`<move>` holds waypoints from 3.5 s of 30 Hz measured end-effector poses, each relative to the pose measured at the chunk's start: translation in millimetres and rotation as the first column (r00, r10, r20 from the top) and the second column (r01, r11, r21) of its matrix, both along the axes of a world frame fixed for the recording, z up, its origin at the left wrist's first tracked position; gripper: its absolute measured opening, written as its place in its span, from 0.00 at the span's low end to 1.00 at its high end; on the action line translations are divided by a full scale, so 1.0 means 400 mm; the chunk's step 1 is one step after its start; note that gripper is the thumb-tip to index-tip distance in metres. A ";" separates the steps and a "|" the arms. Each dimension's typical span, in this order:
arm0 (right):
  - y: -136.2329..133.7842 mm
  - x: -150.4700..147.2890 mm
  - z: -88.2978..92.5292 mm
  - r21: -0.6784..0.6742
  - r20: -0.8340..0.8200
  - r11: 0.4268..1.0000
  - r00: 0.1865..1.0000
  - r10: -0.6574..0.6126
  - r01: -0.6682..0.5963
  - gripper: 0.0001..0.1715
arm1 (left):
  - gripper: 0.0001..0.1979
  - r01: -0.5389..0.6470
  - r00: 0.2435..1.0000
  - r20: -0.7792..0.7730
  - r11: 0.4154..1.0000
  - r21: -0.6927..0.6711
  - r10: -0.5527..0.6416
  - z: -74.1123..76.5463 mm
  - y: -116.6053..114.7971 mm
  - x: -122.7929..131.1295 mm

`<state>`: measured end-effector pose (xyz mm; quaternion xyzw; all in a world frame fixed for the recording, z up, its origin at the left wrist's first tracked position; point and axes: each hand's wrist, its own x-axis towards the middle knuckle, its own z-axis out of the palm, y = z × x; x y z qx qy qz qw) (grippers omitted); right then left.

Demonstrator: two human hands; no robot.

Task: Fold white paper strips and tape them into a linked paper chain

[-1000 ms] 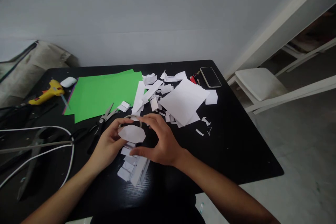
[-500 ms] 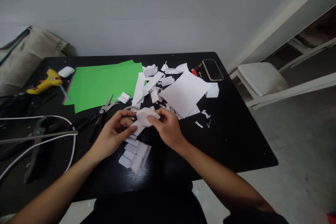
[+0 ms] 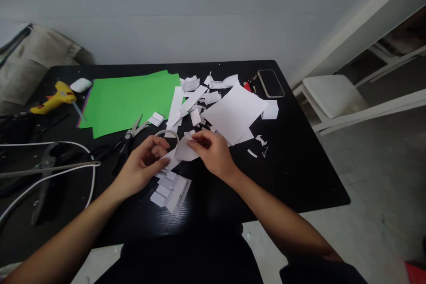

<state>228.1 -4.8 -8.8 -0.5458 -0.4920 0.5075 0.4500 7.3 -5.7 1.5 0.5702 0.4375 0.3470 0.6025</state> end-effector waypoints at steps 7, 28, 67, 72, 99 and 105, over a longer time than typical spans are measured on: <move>0.003 0.003 0.001 -0.023 -0.074 0.990 0.987 0.140 -0.142 0.13 | 0.13 -0.015 0.999 0.040 0.999 -0.033 0.016 0.010 0.010 -0.003; 0.006 0.014 0.010 -0.051 -0.062 0.967 0.967 0.247 -0.250 0.05 | 0.13 0.132 0.990 0.074 0.981 -0.144 -0.122 0.020 0.015 -0.010; 0.002 0.014 0.038 -0.171 -0.330 0.923 0.902 0.277 -0.346 0.35 | 0.15 0.134 0.969 -0.209 0.991 -0.017 -0.134 0.015 0.043 -0.031; -0.007 0.008 0.019 -0.073 -0.330 0.881 0.845 0.421 -0.467 0.67 | 0.18 0.108 0.986 -0.105 0.977 -0.186 -0.129 0.013 0.036 -0.025; -0.024 -0.026 0.007 -0.055 -0.283 0.989 0.953 0.113 -0.134 0.47 | 0.16 0.182 0.978 -0.066 0.962 -0.206 -0.199 0.014 0.026 -0.014; -0.012 -0.020 -0.004 -0.230 -0.350 0.959 0.934 0.075 -0.164 0.32 | 0.16 0.211 0.957 -0.174 0.969 -0.126 -0.231 0.008 0.024 -0.015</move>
